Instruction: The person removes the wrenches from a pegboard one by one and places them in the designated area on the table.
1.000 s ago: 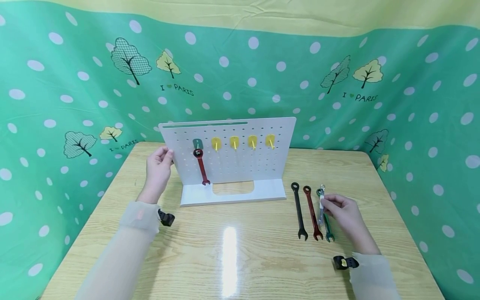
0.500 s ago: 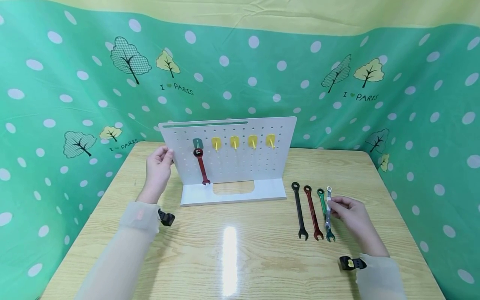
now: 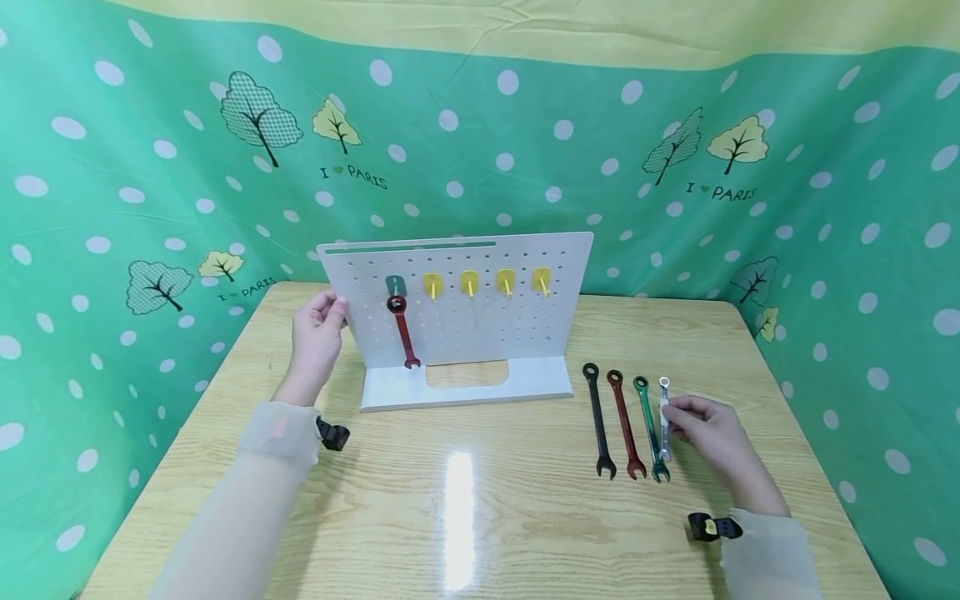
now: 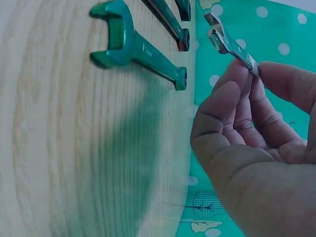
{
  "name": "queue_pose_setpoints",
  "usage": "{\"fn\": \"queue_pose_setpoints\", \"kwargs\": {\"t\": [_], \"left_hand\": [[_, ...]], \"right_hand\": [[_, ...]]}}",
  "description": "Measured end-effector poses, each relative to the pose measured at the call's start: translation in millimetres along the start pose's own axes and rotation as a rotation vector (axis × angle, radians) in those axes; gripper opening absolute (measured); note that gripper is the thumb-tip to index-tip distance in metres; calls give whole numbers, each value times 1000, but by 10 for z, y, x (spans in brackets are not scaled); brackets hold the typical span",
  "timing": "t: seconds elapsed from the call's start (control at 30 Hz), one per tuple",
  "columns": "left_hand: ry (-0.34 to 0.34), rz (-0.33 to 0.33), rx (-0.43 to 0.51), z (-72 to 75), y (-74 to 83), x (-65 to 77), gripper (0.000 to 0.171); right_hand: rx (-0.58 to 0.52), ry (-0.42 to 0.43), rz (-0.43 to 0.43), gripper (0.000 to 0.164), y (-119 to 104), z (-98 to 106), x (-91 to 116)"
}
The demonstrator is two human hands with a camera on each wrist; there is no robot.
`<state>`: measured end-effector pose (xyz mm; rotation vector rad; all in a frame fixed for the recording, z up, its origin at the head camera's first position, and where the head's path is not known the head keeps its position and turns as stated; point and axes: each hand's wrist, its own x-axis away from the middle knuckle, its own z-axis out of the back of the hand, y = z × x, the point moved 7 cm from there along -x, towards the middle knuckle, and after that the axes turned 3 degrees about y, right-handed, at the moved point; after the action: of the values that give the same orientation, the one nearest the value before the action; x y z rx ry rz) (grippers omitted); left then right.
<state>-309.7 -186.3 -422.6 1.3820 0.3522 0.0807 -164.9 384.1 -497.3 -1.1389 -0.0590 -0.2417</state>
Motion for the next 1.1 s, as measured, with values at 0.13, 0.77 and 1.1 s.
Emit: {"fn": "queue_pose_setpoints", "kwargs": {"t": [0.13, 0.77, 1.1], "left_hand": [[4, 4, 5, 3, -8, -6, 28], [-8, 18, -4, 10, 4, 0, 29], [-5, 7, -7, 6, -17, -16, 29]], "right_hand": [[18, -12, -12, 49, 24, 10, 4], [126, -60, -74, 47, 141, 74, -5], [144, -60, -87, 45, 159, 81, -16]]}}
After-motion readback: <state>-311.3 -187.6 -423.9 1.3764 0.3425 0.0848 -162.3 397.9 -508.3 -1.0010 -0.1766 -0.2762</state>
